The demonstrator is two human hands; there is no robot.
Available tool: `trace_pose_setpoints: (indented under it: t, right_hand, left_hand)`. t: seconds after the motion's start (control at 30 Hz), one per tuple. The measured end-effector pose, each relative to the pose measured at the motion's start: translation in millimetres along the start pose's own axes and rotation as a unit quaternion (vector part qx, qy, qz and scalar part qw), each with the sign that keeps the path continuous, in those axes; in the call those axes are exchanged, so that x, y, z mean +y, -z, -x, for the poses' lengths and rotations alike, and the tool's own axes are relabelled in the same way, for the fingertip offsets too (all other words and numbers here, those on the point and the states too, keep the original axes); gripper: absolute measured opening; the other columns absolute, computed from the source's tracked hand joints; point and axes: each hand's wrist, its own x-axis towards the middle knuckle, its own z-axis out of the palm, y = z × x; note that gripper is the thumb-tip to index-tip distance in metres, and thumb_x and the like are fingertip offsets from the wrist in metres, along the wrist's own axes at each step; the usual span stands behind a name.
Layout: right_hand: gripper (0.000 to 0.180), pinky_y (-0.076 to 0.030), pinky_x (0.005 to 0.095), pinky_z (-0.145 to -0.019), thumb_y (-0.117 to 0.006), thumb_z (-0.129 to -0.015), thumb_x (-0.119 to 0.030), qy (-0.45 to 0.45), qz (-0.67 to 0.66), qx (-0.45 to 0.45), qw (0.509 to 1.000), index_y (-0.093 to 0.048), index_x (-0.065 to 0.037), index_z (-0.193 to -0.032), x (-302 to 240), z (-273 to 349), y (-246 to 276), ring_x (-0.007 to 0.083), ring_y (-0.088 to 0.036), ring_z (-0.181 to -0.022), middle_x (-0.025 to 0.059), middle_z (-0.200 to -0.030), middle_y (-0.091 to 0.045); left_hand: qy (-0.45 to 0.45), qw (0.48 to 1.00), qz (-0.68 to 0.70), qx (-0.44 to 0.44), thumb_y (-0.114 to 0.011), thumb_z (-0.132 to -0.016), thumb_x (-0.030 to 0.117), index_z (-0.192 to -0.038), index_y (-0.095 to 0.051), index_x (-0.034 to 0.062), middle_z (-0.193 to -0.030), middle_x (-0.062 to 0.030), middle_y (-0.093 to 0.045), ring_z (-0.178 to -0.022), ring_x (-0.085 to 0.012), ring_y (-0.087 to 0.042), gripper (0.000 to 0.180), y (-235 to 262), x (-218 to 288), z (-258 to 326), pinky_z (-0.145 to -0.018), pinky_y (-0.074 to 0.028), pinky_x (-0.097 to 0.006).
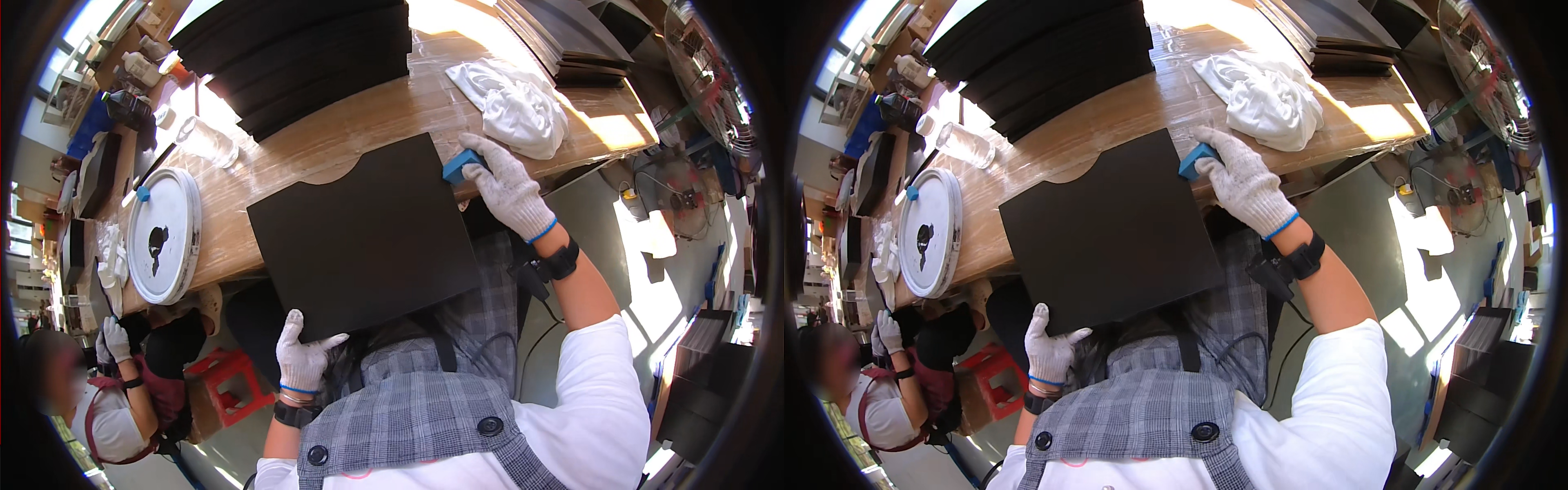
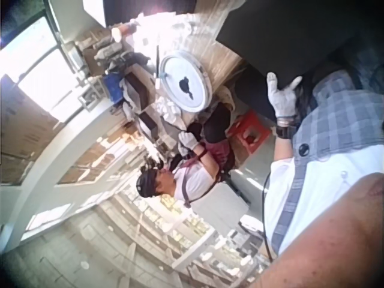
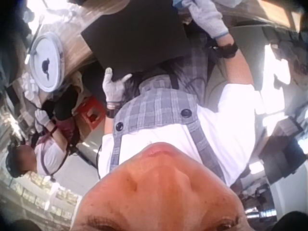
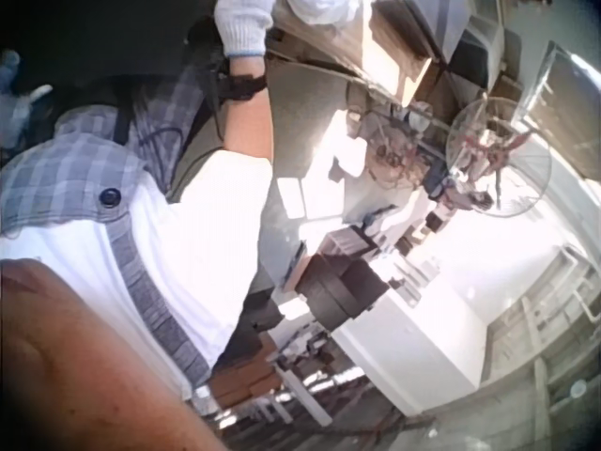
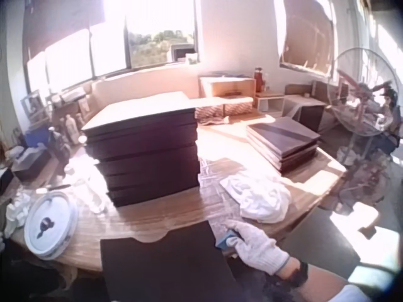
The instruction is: Wiping and finishing black boards with a liquid solution using a sponge and cloth in a furniture manufacturing facility.
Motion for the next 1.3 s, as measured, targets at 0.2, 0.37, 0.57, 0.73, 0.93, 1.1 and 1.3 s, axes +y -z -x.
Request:
trace_pose_setpoints:
  t: [0.2, 0.37, 0.57, 0.73, 0.93, 1.1, 1.3]
  right_hand:
    - [0.038, -0.049, 0.0383, -0.097, -0.061, -0.093, -0.009, -0.091, -0.077, -0.036, 0.992, -0.055, -0.001, -0.129, -14.4, 93.2, 16.1, 0.0323, -0.063, -0.109, 0.0187, -0.117, -0.065]
    - [0.039, -0.048, 0.0376, -0.098, -0.062, -0.093, -0.013, -0.092, -0.076, -0.024, 0.993, -0.055, 0.000, -0.129, -7.7, 90.2, 21.6, 0.0318, -0.062, -0.111, 0.0190, -0.120, -0.064]
    - [0.040, -0.047, 0.0388, -0.099, -0.062, -0.093, -0.014, 0.018, -0.070, 0.116, 0.991, -0.055, -0.002, -0.130, 3.1, -4.1, -14.2, 0.0335, -0.060, -0.114, 0.0205, -0.122, -0.063]
    - [0.040, -0.048, 0.0400, -0.098, -0.061, -0.091, -0.010, 0.002, 0.031, 0.067, 0.997, -0.056, -0.005, -0.130, 15.2, -57.7, -25.5, 0.0355, -0.059, -0.115, 0.0217, -0.123, -0.062]
    - [0.039, -0.052, 0.0376, -0.087, -0.057, -0.087, 0.002, 0.091, -0.026, 0.047, 0.994, -0.058, -0.005, -0.125, 18.4, -4.8, -14.3, 0.0320, -0.063, -0.095, 0.0187, -0.104, -0.064]
    - [0.043, -0.053, 0.0352, -0.085, -0.053, -0.085, 0.011, 0.055, -0.084, 0.000, 0.995, -0.056, -0.002, -0.126, 2.3, 71.8, 4.0, 0.0277, -0.064, -0.091, 0.0150, -0.103, -0.063]
    - [0.043, -0.051, 0.0321, -0.091, -0.053, -0.087, 0.010, -0.023, -0.179, 0.064, 0.981, -0.055, -0.002, -0.127, 0.6, 68.9, -4.6, 0.0237, -0.064, -0.099, 0.0162, -0.113, -0.062]
  left_hand:
    - [-0.010, 1.000, -0.011, 0.027, -0.050, -0.100, 0.025, -0.115, -0.058, 0.0068, -0.113, -0.0152, -0.064, -0.098, -0.0353, -0.068, 0.025, -8.7, 1.9, -2.1, -0.067, -0.064, -0.052]
    - [-0.010, 1.000, -0.008, 0.005, -0.049, -0.101, 0.024, -0.116, -0.058, 0.0053, -0.115, -0.0163, -0.064, -0.099, -0.0363, -0.068, 0.026, -8.3, 3.6, -1.6, -0.069, -0.063, -0.052]
    - [-0.003, 1.000, -0.012, 0.007, -0.050, -0.101, 0.025, -0.118, -0.058, 0.0053, -0.115, -0.0159, -0.065, -0.100, -0.0356, -0.067, 0.028, -11.6, 5.5, 2.6, -0.070, -0.063, -0.052]
    - [-0.005, 1.000, -0.017, 0.012, -0.051, -0.101, 0.026, -0.119, -0.058, 0.0056, -0.115, -0.0153, -0.065, -0.100, -0.0352, -0.067, 0.028, -4.1, 2.6, 0.4, -0.070, -0.063, -0.052]
    - [-0.010, 1.000, -0.017, 0.018, -0.051, -0.100, 0.025, -0.118, -0.059, 0.0046, -0.115, -0.0159, -0.065, -0.099, -0.0354, -0.068, 0.028, -8.4, 3.8, 1.7, -0.068, -0.063, -0.051]
    - [-0.004, 1.000, -0.019, -0.001, -0.050, -0.100, 0.024, -0.116, -0.058, 0.0058, -0.116, -0.0167, -0.063, -0.102, -0.0374, -0.066, 0.026, -3.7, 6.2, 0.7, -0.073, -0.062, -0.053]
    - [-0.016, 1.000, -0.023, 0.002, -0.050, -0.100, 0.023, -0.116, -0.058, 0.0055, -0.115, -0.0169, -0.064, -0.102, -0.0372, -0.067, 0.025, -9.8, 4.7, 0.6, -0.071, -0.063, -0.052]
